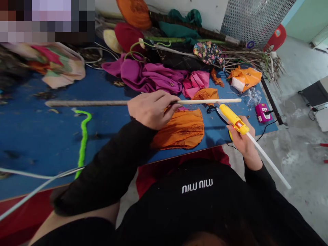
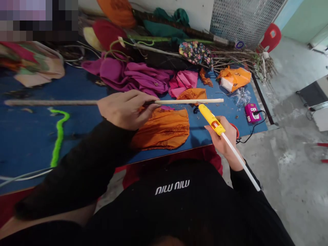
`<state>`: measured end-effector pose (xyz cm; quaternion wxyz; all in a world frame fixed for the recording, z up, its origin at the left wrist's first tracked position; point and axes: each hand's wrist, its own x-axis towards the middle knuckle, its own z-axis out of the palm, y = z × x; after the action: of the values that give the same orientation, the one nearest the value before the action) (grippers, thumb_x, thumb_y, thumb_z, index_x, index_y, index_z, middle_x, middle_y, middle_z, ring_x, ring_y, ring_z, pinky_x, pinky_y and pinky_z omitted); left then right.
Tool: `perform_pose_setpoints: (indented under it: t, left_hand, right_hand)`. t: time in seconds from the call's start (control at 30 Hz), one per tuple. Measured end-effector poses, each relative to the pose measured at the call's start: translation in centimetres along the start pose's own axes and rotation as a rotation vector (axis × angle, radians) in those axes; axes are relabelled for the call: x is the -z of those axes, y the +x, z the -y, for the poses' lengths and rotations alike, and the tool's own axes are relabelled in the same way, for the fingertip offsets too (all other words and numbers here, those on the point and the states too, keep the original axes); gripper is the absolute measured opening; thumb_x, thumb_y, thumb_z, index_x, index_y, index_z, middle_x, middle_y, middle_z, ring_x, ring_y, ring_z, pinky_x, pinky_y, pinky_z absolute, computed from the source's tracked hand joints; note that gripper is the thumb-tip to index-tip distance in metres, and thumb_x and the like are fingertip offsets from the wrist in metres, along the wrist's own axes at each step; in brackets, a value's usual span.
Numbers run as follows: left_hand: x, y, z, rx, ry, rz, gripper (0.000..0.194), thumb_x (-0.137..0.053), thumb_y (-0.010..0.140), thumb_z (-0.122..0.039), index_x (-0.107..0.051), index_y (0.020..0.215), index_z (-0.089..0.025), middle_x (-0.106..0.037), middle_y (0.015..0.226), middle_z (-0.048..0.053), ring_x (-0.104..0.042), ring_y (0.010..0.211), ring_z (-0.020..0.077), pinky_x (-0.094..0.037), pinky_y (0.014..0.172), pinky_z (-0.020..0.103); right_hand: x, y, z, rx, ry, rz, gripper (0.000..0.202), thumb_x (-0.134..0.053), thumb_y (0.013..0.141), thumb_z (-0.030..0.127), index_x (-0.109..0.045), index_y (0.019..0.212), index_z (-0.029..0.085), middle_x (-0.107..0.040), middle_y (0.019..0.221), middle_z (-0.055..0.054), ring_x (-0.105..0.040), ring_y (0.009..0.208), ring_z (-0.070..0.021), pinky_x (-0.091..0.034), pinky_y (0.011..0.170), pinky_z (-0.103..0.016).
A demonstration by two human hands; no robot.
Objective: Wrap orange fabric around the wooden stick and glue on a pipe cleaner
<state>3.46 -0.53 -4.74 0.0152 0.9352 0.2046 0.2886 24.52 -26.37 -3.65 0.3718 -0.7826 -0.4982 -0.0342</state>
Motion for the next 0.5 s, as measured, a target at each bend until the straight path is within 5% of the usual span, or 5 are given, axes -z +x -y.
perform_pose_setpoints:
  t: [0.17,0.5]
  left_hand:
    - [0.1,0.2,-0.5,0.003,0.027,-0.02,0.04,-0.052,0.111,-0.05,-0.082,0.107,-0.024,-0.084,0.095,0.005,-0.073,0.078,0.0215,-0.047,0.063,0.036]
    - [0.3,-0.6,-0.2,0.046,0.031,0.127,0.034,-0.048,0.111,-0.047,-0.077,0.122,-0.033,-0.083,0.113,0.004,-0.077,0.101,0.026,-0.058,0.081,0.044]
  right_hand:
    - [-0.4,0.1,0.8,0.051,-0.058,0.012,0.036,-0.054,0.106,0.059,-0.062,0.099,0.025,-0.072,0.086,-0.005,-0.07,0.074,-0.0206,-0.051,0.065,-0.031]
    - [-1.2,0.2,1.5,0.045,-0.14,0.033,0.046,-0.049,0.105,0.07,-0.059,0.1,0.025,-0.065,0.076,-0.002,-0.061,0.061,-0.0176,-0.043,0.059,-0.03]
